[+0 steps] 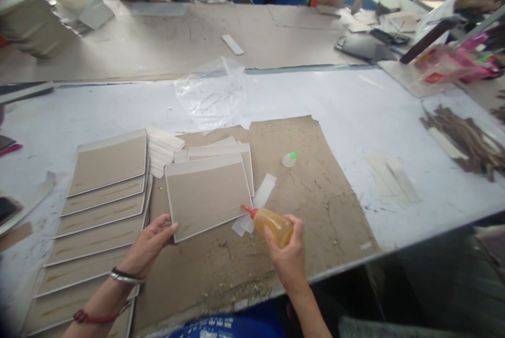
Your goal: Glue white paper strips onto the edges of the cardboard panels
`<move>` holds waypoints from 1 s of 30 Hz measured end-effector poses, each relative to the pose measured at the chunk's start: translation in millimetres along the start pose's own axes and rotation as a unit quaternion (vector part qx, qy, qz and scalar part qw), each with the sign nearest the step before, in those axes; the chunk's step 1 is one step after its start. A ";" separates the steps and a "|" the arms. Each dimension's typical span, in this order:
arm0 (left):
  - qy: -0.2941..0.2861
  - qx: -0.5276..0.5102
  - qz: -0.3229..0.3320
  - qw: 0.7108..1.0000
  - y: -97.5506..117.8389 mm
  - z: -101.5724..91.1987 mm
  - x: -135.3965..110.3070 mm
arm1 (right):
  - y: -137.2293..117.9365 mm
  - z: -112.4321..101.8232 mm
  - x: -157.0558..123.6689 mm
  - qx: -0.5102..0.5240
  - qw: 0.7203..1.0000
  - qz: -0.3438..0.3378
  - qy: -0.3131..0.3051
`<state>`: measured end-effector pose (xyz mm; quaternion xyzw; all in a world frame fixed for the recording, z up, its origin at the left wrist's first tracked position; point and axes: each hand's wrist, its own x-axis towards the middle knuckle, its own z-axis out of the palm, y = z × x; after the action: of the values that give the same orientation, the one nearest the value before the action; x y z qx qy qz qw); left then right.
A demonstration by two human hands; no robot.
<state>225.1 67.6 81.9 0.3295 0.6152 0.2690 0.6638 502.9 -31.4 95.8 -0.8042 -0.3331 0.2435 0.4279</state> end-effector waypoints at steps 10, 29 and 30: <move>-0.014 -0.031 -0.021 0.999 2.5 30.3 -23.4 | -22.4 -21.8 -3.4 0.433 0.846 0.237 -0.203; -0.282 -0.047 -0.098 0.953 -93.0 63.8 -47.5 | -4.3 -81.7 -103.9 0.430 0.865 0.253 0.043; -0.285 -0.038 -0.092 0.953 -94.1 74.0 -45.1 | -0.4 -84.5 -106.5 0.432 0.864 0.252 0.052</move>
<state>289.7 -34.7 40.3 0.3086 0.4172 0.1249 0.8456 489.7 -155.0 151.0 -0.6066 0.0417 0.4204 0.6735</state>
